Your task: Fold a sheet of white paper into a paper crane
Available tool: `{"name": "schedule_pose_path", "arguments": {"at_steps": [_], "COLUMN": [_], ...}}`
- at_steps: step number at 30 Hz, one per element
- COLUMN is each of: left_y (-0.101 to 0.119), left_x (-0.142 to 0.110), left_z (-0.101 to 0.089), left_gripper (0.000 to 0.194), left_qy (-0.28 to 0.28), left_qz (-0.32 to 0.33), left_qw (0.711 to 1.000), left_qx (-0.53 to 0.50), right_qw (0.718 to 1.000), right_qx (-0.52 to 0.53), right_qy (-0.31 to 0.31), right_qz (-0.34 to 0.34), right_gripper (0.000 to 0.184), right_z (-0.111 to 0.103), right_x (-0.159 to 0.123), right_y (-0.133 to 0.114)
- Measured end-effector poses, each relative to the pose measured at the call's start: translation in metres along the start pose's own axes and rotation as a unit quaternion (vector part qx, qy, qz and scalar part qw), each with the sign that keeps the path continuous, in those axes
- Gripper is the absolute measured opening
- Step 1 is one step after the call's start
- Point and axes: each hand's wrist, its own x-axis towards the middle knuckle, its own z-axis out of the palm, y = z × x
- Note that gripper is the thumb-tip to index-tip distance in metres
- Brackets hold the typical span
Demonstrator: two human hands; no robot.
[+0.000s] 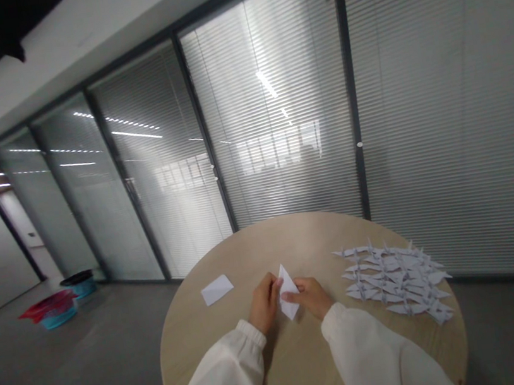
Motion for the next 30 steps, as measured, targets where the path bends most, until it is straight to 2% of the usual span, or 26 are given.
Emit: {"name": "schedule_pose_path", "arguments": {"at_steps": [4, 7, 11, 17, 23, 30], "left_y": [0.003, 0.003, 0.001, 0.002, 0.007, 0.004], "left_x": [-0.001, 0.0, 0.002, 0.001, -0.001, 0.001], "left_z": [-0.001, -0.001, 0.0, 0.0, -0.004, -0.004], "left_gripper": [0.03, 0.031, 0.033, 0.033, 0.031, 0.032], "left_qy": [0.001, 0.003, -0.004, -0.013, -0.001, -0.004], "left_qz": [0.025, 0.008, -0.026, -0.033, -0.003, 0.002], "left_qw": [1.0, 1.0, 0.999, 0.999, 1.0, 1.0], "left_qx": [0.012, -0.002, -0.03, -0.03, 0.0, -0.024], "right_qw": [1.0, 1.0, 1.0, 0.998, 0.999, 0.999], "right_qx": [0.001, -0.002, 0.0, -0.009, -0.008, 0.004], "right_qy": [-0.019, -0.019, 0.009, 0.055, 0.043, 0.03], "right_qz": [0.0, 0.001, -0.002, -0.012, -0.011, -0.014], "right_gripper": [0.045, 0.046, 0.045, 0.045, 0.047, 0.048], "right_z": [0.0, 0.0, 0.0, 0.001, 0.003, 0.002], "right_x": [0.0, -0.001, -0.002, -0.002, -0.003, -0.003], "right_y": [0.0, -0.001, -0.006, -0.012, -0.012, -0.01]}}
